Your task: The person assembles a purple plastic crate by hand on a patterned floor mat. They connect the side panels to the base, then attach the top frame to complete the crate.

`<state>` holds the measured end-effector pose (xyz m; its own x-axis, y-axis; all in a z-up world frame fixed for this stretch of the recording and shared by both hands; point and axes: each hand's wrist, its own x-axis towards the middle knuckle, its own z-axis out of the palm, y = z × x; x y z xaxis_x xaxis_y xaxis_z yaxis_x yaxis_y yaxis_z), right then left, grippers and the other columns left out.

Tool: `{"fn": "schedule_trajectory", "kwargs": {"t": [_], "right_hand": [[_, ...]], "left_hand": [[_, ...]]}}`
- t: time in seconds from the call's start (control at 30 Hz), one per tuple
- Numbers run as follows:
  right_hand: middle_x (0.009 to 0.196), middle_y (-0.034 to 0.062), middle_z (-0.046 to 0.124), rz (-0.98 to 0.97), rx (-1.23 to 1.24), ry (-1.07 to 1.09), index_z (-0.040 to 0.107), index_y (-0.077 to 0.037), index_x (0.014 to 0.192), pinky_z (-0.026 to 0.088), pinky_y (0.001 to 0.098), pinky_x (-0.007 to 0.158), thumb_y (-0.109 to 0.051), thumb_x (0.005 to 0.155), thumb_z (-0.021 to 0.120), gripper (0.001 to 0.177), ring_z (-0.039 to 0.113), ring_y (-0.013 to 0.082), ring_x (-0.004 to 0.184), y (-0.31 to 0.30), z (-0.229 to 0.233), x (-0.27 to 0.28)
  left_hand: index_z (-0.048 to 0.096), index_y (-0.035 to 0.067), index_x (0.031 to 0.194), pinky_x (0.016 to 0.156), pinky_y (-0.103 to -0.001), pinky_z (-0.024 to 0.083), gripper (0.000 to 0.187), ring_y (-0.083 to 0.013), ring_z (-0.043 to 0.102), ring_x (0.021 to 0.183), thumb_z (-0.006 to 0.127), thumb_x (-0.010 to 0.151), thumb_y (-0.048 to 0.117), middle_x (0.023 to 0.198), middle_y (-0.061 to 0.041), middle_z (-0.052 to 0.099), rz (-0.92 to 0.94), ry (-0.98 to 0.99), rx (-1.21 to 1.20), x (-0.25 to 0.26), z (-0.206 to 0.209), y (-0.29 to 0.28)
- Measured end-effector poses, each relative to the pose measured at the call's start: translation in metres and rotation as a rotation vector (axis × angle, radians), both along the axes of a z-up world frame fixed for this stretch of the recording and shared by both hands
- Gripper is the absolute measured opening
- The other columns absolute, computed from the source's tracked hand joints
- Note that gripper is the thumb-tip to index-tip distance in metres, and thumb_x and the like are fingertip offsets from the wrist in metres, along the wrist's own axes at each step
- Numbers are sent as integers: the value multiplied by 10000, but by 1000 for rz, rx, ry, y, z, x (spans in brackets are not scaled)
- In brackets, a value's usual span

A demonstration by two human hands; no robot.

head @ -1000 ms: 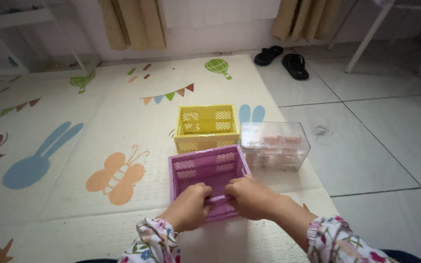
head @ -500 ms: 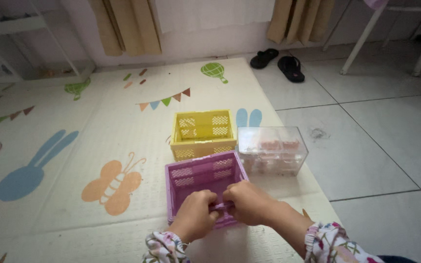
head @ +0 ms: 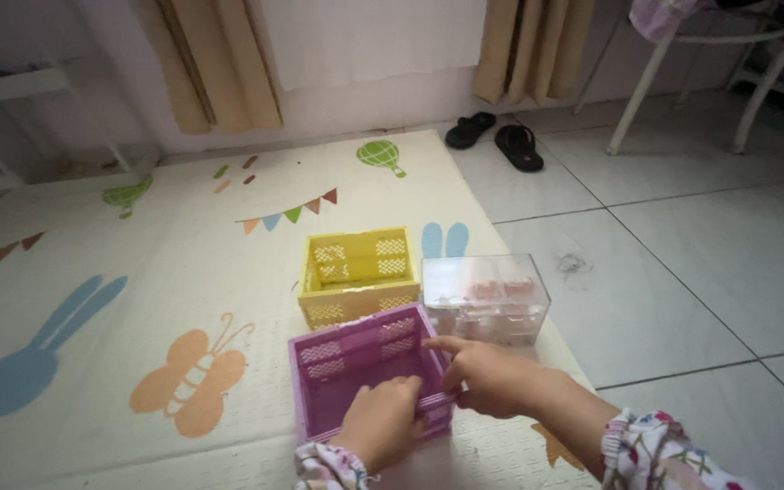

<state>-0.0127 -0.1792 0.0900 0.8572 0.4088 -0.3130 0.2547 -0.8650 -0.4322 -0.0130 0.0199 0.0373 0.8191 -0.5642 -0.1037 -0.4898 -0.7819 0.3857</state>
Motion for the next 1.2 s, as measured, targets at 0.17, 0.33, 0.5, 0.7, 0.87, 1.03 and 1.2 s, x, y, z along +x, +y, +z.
{"fn": "schedule_trajectory", "kwargs": {"t": [0.17,0.33,0.5,0.7,0.87,1.03,1.2], "right_hand": [[1434,87,594,94,100,-127,800,-122,1043,540,341,996,29,815,666,304,657,281,1195,-5,-36,9],[1389,189,565,216,210,-247,801,-87,1107,520,396,1003,109,739,627,452,626,358,1191,-5,-51,16],[1561,103,400,-474,808,296,563,-217,1358,642,345,904,153,759,597,705,688,286,1138,-21,-51,19],[1120,227,738,-508,771,510,699,148,1173,624,317,845,74,846,567,361,719,237,925,-26,-60,20],[1005,146,753,-566,801,550,699,98,1199,617,344,823,33,863,603,356,718,208,849,-23,-79,22],[1038,116,763,-554,842,669,686,21,1220,611,353,826,-78,922,595,326,744,204,888,-29,-61,25],[1087,132,757,-557,727,694,663,-19,1219,604,361,823,-336,1006,563,394,742,206,903,-33,-47,22]], "left_hand": [[575,106,1096,926,-577,447,193,-359,643,1092,564,915,171,1107,-130,693,-22,-27,-19,0,-14,-2],[533,97,1070,951,-594,427,222,-372,622,1117,608,899,216,1121,-147,684,-16,12,10,5,-10,1],[548,99,1040,983,-563,422,220,-373,622,1133,623,896,247,1132,-158,695,-20,66,50,11,-6,4],[646,133,1059,948,-508,477,299,-343,663,1088,700,854,344,1104,-134,715,67,132,71,14,4,-15],[660,167,1119,895,-512,469,296,-341,687,1016,676,841,269,1055,-117,738,31,64,0,5,-2,-24],[678,175,1151,902,-502,497,320,-332,700,1029,694,841,255,1092,-120,744,56,100,-60,8,6,-19],[672,93,1097,901,-371,615,391,-238,742,1021,822,768,242,1064,-119,791,146,353,-316,12,11,-16]]}}
